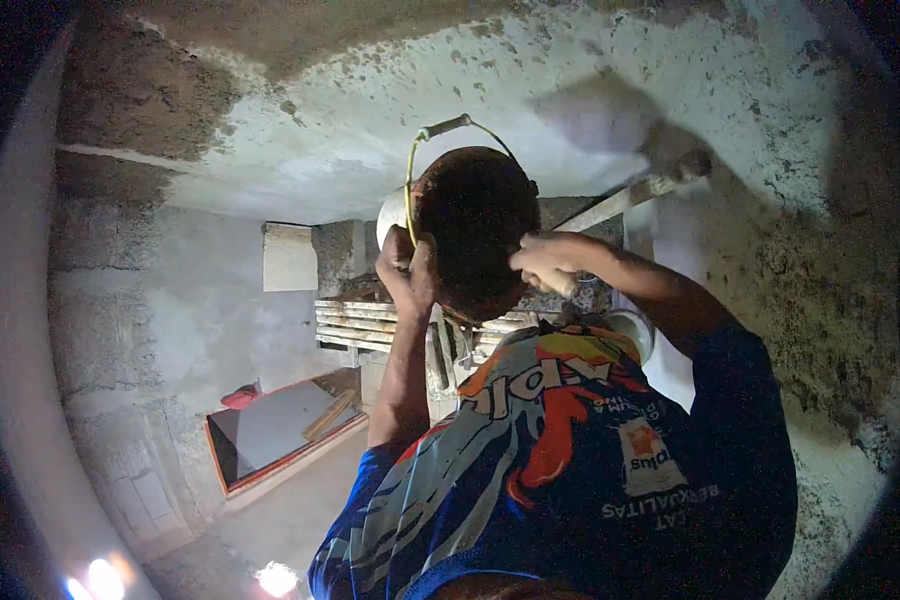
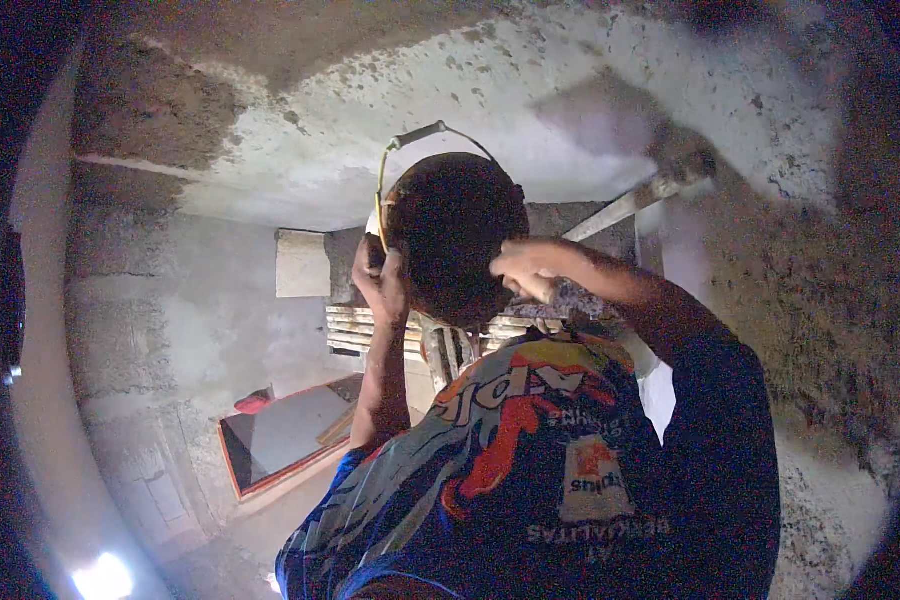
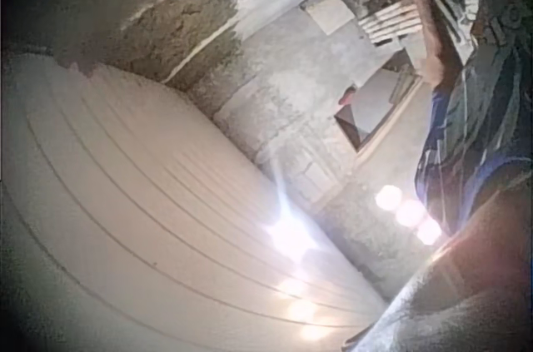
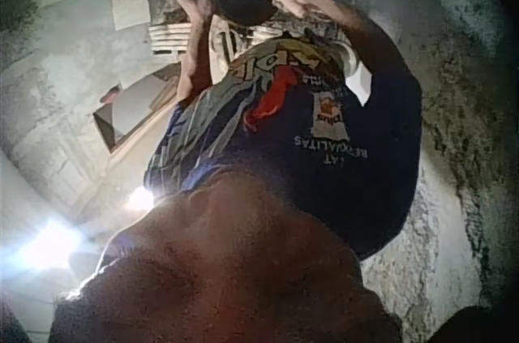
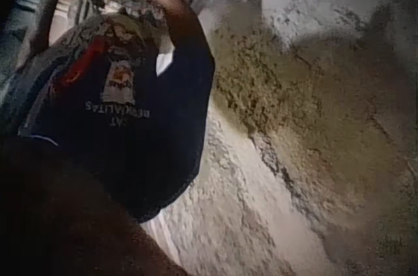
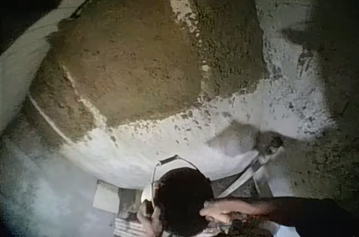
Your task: The person smooths mortar on a wall using a float board, scoops wet mortar from a bucket with a trowel, and applies it onto the wall.
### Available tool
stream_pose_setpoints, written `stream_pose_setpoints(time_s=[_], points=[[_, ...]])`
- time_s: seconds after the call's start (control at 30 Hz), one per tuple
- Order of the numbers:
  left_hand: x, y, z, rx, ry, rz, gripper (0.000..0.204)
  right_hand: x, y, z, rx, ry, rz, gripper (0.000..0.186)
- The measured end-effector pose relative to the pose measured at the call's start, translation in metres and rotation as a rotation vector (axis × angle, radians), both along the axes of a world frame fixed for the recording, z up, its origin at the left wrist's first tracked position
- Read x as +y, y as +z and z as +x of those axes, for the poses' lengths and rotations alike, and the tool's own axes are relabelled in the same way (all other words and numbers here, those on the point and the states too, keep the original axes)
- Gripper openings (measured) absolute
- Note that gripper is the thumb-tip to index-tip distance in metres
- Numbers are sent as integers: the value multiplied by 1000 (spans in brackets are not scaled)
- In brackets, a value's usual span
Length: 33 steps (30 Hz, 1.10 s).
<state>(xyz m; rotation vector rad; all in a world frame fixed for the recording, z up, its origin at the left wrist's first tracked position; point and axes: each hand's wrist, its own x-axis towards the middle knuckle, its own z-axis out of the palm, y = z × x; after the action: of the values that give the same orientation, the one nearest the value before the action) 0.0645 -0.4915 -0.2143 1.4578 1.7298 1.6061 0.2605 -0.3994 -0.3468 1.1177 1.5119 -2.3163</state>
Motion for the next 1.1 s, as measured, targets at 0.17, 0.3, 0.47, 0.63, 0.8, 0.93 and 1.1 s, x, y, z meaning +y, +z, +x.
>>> stream_pose_setpoints(time_s=[0.17,0.3,0.47,0.63,0.8,0.93,1.1], points=[[1,-4,-22,-179,-61,-29,10,-49,48,-13,197,105,-134,19],[0,6,-10,-319,20,11,6,-47,69,-14,339,136,-99,21],[5,0,-16,-530,188,91,11,-42,87,23,556,-45,-632,36],[5,-12,-8,-840,498,-54,25,-38,150,51,728,-335,-650,40],[-28,-56,-38,-777,498,-157,48,-12,245,83,981,-555,-258,48],[-59,-48,-34,-439,551,-179,28,11,332,100,955,-935,559,47],[-109,-90,-70,-281,622,-180,37,101,411,117,1094,-1469,1419,42]])
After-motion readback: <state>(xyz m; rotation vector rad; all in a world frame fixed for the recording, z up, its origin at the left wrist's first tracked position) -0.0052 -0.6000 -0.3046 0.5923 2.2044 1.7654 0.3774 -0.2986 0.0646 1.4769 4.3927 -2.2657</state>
